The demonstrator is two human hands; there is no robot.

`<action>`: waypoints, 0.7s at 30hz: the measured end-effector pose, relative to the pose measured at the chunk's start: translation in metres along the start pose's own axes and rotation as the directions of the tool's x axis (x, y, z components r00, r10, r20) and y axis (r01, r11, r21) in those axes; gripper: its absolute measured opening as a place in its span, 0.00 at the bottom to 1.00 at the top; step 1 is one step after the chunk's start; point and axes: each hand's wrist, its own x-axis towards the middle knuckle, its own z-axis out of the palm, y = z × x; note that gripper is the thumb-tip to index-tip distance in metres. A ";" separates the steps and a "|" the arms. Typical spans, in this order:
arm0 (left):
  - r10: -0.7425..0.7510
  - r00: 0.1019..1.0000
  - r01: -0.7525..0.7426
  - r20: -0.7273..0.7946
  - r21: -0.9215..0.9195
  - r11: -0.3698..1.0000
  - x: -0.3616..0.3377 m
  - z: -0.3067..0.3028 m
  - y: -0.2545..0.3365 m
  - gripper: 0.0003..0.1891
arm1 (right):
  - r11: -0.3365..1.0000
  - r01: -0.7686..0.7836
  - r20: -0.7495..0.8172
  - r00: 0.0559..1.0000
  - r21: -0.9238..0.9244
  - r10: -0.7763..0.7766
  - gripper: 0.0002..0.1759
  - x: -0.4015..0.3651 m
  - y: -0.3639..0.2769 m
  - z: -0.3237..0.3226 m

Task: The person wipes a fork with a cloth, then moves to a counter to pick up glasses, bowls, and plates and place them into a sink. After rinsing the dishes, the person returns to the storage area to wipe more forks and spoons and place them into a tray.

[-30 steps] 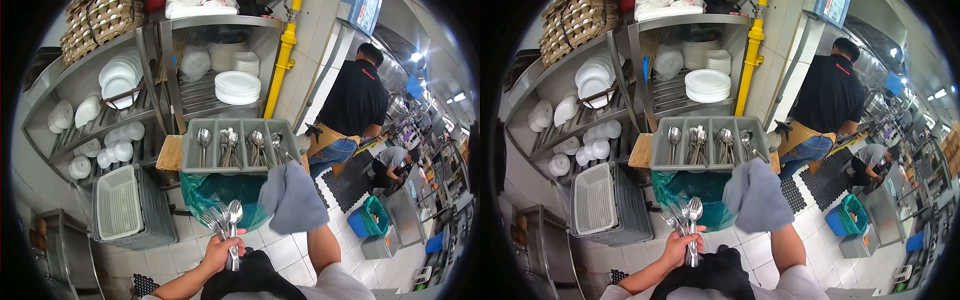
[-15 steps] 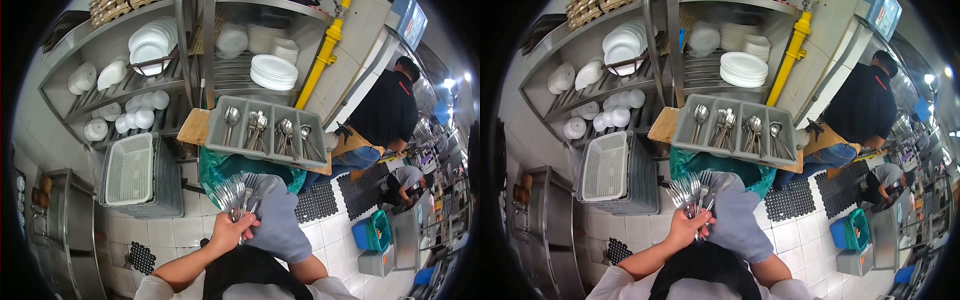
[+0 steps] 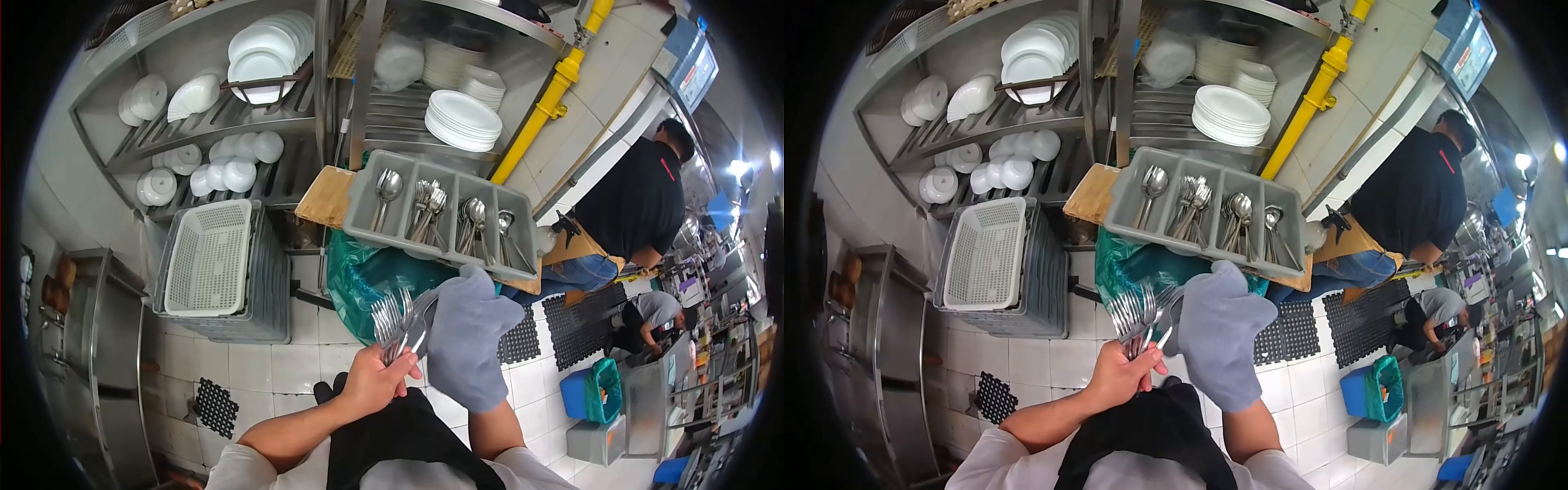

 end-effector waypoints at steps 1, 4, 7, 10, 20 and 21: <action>0.000 1.000 0.000 0.001 -0.002 1.000 -0.001 -0.001 0.000 0.12 | 1.000 0.003 -0.022 1.000 0.006 -0.003 0.12 0.000 0.003 -0.001; -0.037 0.999 0.037 -0.005 0.042 0.998 -0.005 -0.004 -0.001 0.12 | 0.983 -0.139 -0.075 0.986 0.120 0.149 0.15 -0.004 0.032 0.011; -0.010 1.000 0.010 -0.015 0.025 1.000 -0.001 -0.006 -0.004 0.12 | 0.846 -0.523 0.014 0.851 0.101 0.524 0.20 -0.003 0.015 0.019; 0.014 1.000 -0.014 -0.023 0.001 1.000 0.004 -0.004 -0.009 0.12 | 0.930 -0.367 0.217 0.906 -0.018 0.362 0.23 -0.018 -0.002 0.010; 0.018 0.996 -0.015 0.082 -0.041 0.999 -0.012 0.005 -0.014 0.12 | 0.365 -0.628 0.253 0.678 0.688 0.690 0.12 0.005 -0.009 -0.004; 0.027 0.997 -0.024 0.068 -0.044 0.999 -0.013 0.006 -0.011 0.10 | 0.360 -0.624 0.250 0.677 0.693 0.692 0.12 -0.002 0.000 0.005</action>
